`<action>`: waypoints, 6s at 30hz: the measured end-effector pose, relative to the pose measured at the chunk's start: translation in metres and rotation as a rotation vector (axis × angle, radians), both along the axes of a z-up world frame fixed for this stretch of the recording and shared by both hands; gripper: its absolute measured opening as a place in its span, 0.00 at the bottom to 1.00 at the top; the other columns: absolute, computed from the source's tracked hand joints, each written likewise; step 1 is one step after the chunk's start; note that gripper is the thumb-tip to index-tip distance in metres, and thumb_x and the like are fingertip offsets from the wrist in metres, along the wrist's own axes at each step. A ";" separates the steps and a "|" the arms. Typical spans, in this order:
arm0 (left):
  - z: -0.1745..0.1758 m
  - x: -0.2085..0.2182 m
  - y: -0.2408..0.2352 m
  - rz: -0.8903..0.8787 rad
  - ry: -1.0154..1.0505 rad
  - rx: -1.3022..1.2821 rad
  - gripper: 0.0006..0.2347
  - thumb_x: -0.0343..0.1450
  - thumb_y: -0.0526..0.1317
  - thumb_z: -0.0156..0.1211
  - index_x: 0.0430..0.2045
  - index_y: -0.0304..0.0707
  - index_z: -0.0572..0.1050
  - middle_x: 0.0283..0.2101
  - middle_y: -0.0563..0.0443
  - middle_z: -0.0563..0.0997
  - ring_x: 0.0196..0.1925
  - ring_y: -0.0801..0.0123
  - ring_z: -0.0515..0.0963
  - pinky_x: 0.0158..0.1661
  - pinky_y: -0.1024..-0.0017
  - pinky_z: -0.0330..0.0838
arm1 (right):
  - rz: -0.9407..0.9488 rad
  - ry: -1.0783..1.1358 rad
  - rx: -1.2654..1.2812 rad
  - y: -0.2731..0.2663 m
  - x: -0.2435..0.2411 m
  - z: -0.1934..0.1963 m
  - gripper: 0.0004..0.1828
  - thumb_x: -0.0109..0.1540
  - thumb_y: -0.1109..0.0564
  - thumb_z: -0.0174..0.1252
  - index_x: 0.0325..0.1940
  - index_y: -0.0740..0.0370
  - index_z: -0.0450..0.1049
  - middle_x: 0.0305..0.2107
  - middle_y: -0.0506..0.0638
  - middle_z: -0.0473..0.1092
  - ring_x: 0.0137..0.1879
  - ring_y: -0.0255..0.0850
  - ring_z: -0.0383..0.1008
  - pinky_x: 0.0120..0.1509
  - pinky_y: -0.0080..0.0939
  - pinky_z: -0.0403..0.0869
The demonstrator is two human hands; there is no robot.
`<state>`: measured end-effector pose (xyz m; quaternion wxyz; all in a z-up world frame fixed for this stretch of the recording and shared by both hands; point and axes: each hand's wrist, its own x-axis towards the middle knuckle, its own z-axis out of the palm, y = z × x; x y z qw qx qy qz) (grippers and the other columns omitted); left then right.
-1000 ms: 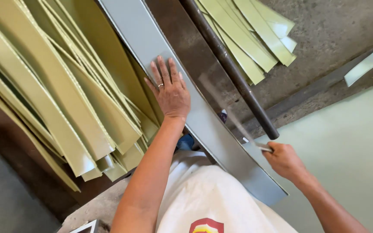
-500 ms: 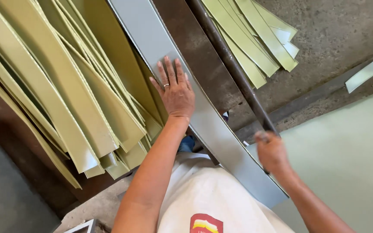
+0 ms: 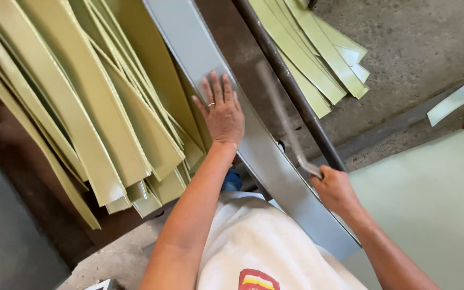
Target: Deburring the edges of long strips using a hand scraper tool on a workbench.
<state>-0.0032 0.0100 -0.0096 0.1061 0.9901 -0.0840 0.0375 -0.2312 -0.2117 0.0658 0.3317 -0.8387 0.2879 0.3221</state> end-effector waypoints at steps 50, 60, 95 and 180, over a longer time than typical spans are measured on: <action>0.005 0.040 -0.008 -0.006 0.058 0.047 0.23 0.81 0.46 0.42 0.74 0.48 0.57 0.80 0.50 0.48 0.81 0.55 0.44 0.73 0.35 0.30 | -0.008 -0.080 0.010 0.013 -0.004 0.005 0.25 0.63 0.41 0.58 0.28 0.66 0.71 0.19 0.61 0.72 0.24 0.53 0.72 0.32 0.54 0.70; 0.031 0.052 -0.014 0.041 0.137 0.062 0.23 0.80 0.48 0.43 0.73 0.47 0.58 0.78 0.48 0.48 0.81 0.51 0.41 0.69 0.25 0.30 | -0.270 -0.028 -0.083 0.014 -0.009 -0.009 0.34 0.59 0.34 0.68 0.27 0.71 0.72 0.21 0.61 0.73 0.29 0.54 0.73 0.35 0.53 0.73; 0.018 0.077 -0.007 -0.029 0.032 0.116 0.24 0.80 0.46 0.46 0.75 0.53 0.56 0.79 0.43 0.48 0.81 0.49 0.43 0.74 0.37 0.35 | -0.648 -0.142 0.566 0.007 0.100 0.087 0.21 0.72 0.44 0.43 0.52 0.62 0.73 0.15 0.42 0.56 0.17 0.32 0.56 0.19 0.36 0.58; -0.001 0.155 0.012 -0.055 0.020 0.211 0.25 0.78 0.39 0.41 0.75 0.47 0.57 0.80 0.59 0.50 0.81 0.60 0.44 0.71 0.38 0.38 | -0.045 -0.043 0.433 0.058 0.243 0.063 0.18 0.66 0.40 0.50 0.39 0.53 0.76 0.13 0.38 0.65 0.14 0.29 0.63 0.17 0.32 0.66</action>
